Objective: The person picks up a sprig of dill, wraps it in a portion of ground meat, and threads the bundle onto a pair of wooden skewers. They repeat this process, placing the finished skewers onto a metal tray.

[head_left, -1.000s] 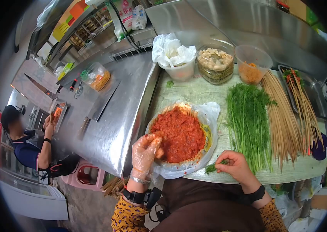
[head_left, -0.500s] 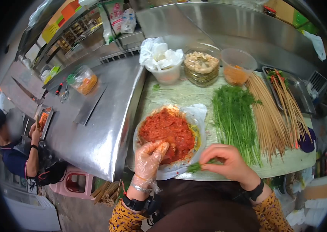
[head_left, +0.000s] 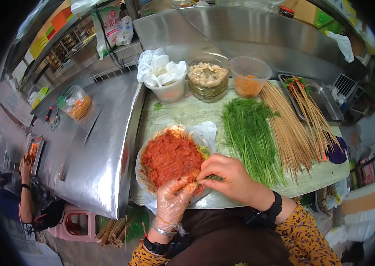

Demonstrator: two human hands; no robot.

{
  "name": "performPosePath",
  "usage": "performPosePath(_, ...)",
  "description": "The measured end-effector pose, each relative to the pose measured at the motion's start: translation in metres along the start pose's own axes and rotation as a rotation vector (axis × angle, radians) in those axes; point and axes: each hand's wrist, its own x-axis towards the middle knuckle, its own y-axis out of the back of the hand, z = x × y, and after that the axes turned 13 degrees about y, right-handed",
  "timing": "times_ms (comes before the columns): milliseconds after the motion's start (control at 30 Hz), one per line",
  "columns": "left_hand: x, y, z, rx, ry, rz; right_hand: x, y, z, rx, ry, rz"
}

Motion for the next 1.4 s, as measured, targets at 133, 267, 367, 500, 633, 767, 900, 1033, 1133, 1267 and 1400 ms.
performPosePath(133, 0.012, 0.006, -0.016, 0.2, -0.193, 0.226, -0.007, 0.032, 0.0, -0.054, -0.131, 0.101)
performPosePath(267, 0.015, 0.006, -0.013, -0.134, -0.119, 0.191, -0.031, 0.119, 0.041, -0.283, -0.415, 0.407)
performPosePath(367, 0.011, 0.004, -0.003, -0.176, -0.055, 0.14, -0.07, 0.194, 0.093, -0.944, -0.533, 0.165)
performPosePath(500, 0.009, -0.002, -0.003, -0.21, -0.058, 0.157, -0.103, 0.228, 0.138, -1.182, -0.999, -0.353)
performPosePath(633, 0.011, 0.003, -0.008, -0.228, -0.033, 0.189, -0.103, 0.233, 0.134, -1.124, -1.037, -0.265)
performPosePath(767, 0.013, 0.012, -0.012, -0.22, -0.002, 0.12, -0.111, 0.244, 0.135, -0.997, -1.089, -0.219)
performPosePath(900, 0.006, 0.005, -0.004, -0.265, -0.092, 0.035, -0.124, 0.244, 0.138, -1.072, -0.984, -0.151)
performPosePath(1033, 0.006, 0.004, -0.003, -0.318, -0.078, 0.098, -0.115, 0.244, 0.119, -1.076, -0.966, -0.156)
performPosePath(1133, 0.001, 0.001, 0.01, -0.419, -0.034, 0.12, -0.109, 0.249, 0.098, -0.811, -0.841, -0.029)
performPosePath(1267, 0.006, 0.006, 0.005, -0.514, 0.016, 0.081, -0.076, 0.239, 0.048, -0.219, -0.868, 0.282)
performPosePath(1400, 0.016, 0.002, 0.008, -0.802, -0.066, 0.023, -0.038, 0.167, 0.002, 0.331, -0.59, 0.66)
